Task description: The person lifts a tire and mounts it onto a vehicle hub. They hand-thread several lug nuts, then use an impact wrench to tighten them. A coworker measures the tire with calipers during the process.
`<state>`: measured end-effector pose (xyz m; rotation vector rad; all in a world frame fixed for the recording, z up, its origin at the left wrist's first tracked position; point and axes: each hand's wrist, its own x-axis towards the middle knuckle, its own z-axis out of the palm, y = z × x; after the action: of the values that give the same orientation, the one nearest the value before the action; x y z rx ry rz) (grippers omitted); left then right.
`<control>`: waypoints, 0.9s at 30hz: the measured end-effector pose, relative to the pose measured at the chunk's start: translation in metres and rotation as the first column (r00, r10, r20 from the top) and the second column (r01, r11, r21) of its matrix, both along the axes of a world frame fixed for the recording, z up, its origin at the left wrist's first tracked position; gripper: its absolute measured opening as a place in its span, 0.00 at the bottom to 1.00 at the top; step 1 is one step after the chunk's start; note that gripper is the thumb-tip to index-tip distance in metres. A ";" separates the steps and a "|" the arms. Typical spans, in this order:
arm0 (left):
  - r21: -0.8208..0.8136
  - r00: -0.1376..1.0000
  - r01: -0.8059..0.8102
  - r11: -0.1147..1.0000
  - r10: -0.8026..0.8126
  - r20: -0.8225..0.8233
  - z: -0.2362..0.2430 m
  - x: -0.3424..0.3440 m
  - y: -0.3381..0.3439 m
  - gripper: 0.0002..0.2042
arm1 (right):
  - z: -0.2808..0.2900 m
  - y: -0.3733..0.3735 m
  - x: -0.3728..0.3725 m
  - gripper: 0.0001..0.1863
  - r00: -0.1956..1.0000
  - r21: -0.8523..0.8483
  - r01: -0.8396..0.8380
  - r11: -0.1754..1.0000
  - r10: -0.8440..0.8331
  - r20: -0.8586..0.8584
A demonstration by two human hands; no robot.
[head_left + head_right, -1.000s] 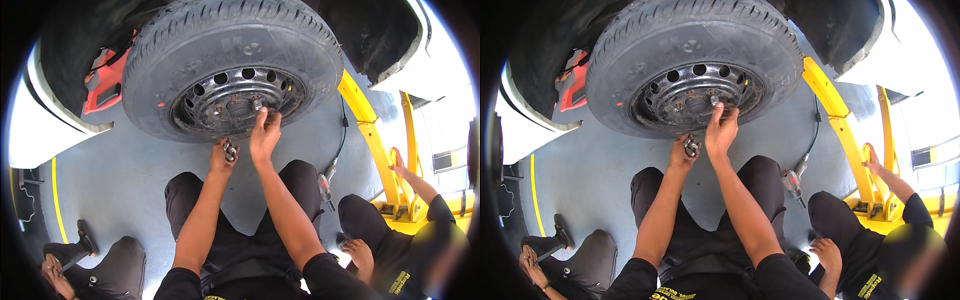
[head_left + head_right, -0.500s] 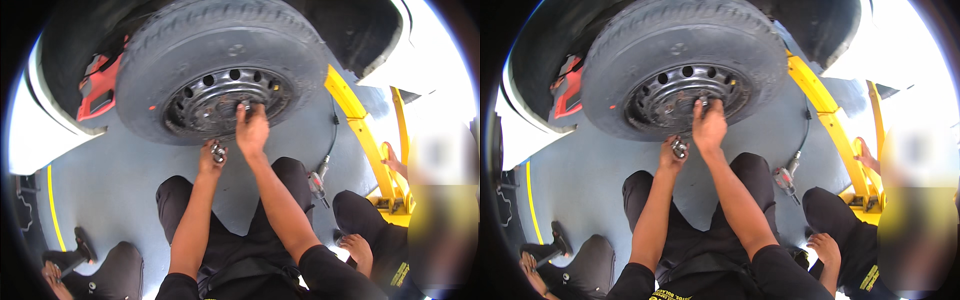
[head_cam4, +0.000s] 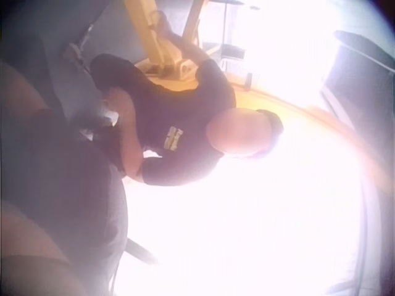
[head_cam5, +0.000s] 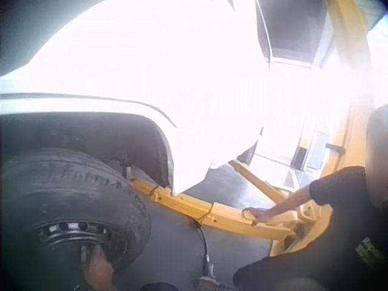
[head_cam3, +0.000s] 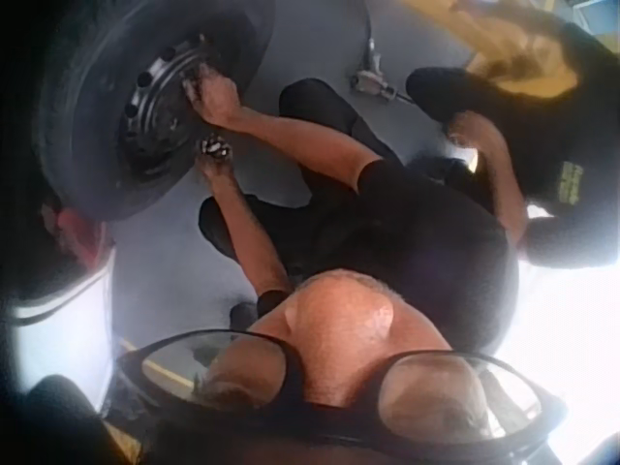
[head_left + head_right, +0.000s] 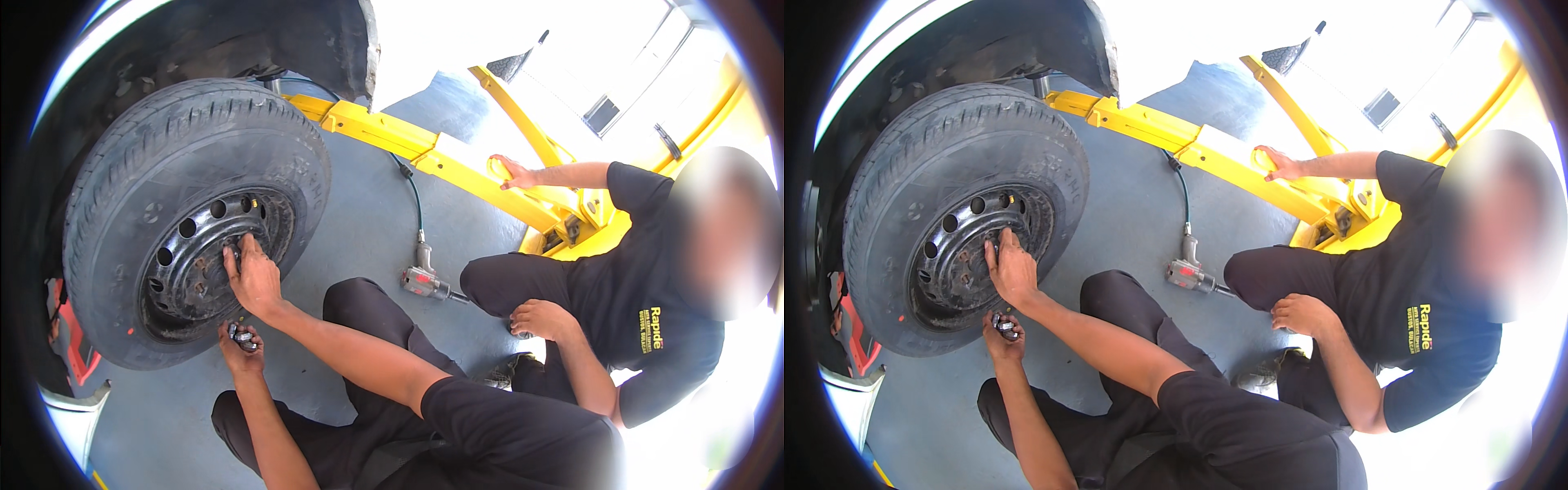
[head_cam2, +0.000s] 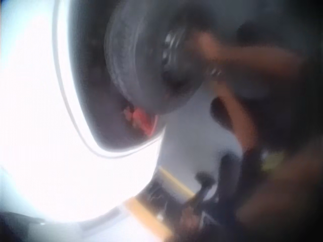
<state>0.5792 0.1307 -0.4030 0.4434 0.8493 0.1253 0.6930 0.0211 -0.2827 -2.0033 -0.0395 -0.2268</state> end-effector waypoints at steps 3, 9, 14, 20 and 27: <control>-0.032 1.000 0.009 0.999 -0.009 -0.014 0.002 0.003 -0.003 0.15 | -0.005 -0.012 0.020 0.27 0.939 0.247 -0.156 0.956 0.221 -0.265; -0.035 1.000 0.008 0.999 -0.009 -0.023 0.001 0.004 0.003 0.16 | 0.006 -0.002 -0.006 0.28 1.000 0.026 -0.031 0.999 0.031 0.006; -0.065 0.999 0.032 0.997 -0.033 -0.008 -0.002 0.010 -0.019 0.16 | -0.012 -0.021 0.021 0.28 0.967 0.162 -0.133 0.978 0.163 -0.193; -0.097 0.993 -0.004 0.995 0.016 0.118 -0.019 -0.006 0.007 0.16 | 0.010 -0.001 -0.011 0.24 1.000 0.051 0.018 0.999 -0.018 -0.008; -0.060 0.999 -0.033 0.998 0.035 0.035 0.023 -0.001 -0.013 0.14 | -0.012 -0.003 0.020 0.25 0.907 0.510 -0.066 0.857 0.265 -0.327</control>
<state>0.5785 0.1172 -0.3799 0.3702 0.8232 0.1388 0.7126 0.0182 -0.2947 -1.4893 0.0871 0.2606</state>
